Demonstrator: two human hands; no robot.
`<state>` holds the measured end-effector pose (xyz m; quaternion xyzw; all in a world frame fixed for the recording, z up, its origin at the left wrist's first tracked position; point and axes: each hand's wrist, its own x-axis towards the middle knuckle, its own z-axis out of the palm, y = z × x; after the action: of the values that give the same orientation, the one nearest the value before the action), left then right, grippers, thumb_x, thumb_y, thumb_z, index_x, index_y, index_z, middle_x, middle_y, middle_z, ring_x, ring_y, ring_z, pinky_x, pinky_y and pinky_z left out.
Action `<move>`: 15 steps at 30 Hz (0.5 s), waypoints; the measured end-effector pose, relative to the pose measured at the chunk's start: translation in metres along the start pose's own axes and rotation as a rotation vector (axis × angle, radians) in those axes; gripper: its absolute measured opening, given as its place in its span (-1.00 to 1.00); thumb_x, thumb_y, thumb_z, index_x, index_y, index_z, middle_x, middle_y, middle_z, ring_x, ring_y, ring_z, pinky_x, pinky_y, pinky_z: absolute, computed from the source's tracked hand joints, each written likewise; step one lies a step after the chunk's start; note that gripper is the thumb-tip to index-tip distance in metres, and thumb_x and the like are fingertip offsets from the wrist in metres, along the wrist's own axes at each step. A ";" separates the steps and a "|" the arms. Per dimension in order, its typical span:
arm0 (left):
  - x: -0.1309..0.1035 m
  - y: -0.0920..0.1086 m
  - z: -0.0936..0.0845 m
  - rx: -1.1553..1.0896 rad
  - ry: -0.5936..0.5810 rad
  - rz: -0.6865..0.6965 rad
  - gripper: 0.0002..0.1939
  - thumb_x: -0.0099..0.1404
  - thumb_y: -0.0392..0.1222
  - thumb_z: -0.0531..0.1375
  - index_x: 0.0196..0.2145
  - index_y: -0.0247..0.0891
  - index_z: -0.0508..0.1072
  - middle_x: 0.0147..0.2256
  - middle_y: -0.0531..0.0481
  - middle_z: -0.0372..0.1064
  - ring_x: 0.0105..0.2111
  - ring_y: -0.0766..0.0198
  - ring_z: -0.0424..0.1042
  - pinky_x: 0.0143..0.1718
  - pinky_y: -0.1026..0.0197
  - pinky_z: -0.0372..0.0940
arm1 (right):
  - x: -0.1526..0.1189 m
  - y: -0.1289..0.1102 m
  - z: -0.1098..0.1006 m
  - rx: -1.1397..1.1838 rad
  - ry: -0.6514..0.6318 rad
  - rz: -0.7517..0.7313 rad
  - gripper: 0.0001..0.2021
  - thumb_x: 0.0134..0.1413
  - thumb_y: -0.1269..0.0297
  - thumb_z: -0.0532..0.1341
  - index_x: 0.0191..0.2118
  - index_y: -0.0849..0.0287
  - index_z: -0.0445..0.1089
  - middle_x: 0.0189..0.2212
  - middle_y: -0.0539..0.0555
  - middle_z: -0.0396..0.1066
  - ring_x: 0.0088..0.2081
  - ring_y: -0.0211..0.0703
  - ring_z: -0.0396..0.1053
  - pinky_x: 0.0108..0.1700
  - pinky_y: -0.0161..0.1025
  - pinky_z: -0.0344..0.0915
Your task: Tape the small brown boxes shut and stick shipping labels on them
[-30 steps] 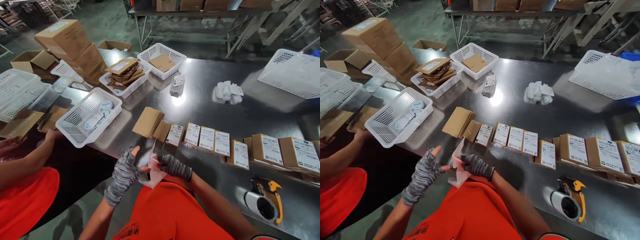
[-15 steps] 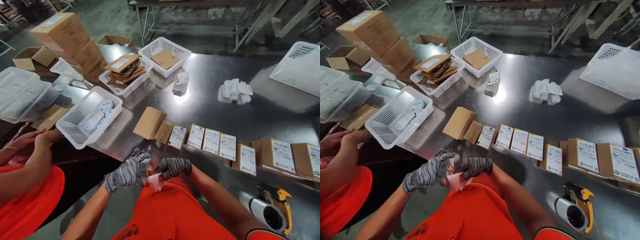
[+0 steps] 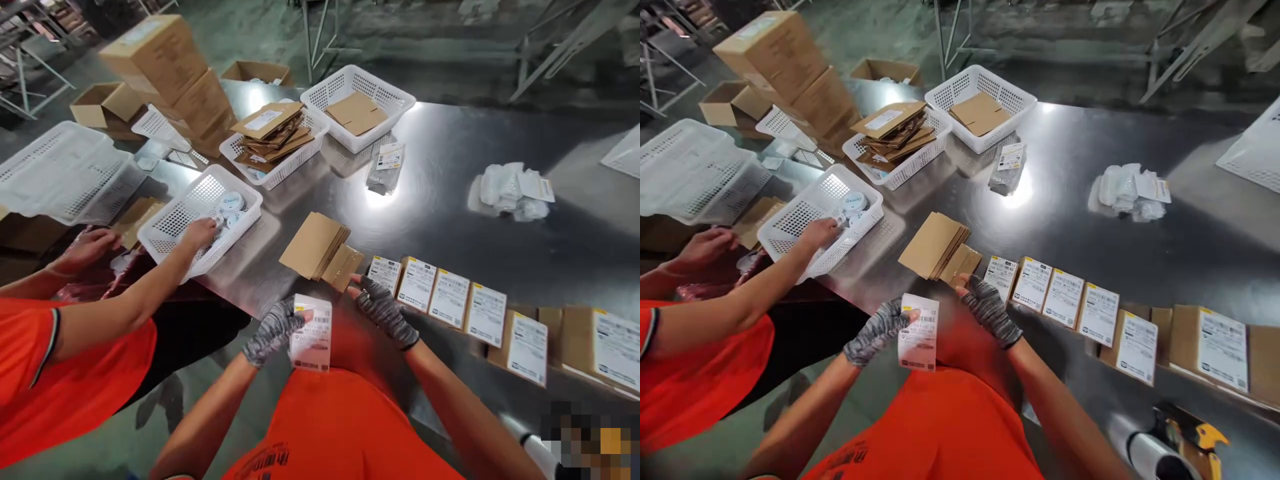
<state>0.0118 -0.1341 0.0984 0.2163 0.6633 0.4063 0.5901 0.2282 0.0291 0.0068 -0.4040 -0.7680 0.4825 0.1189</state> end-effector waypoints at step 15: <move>0.048 -0.021 0.027 0.045 -0.112 -0.008 -0.45 0.16 0.35 0.53 -0.42 -0.24 0.61 -0.40 -0.10 0.56 -0.38 0.15 0.44 -0.24 0.05 0.41 | -0.022 -0.029 0.015 0.488 -0.227 0.090 -0.56 0.21 -0.30 0.41 -0.26 -0.01 0.67 -0.26 0.11 0.74 -0.15 0.15 0.65 0.04 0.07 0.60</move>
<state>0.0312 -0.1018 0.0531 0.2494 0.6392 0.3761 0.6227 0.2191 -0.0022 0.0276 -0.3405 -0.6189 0.7001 0.1042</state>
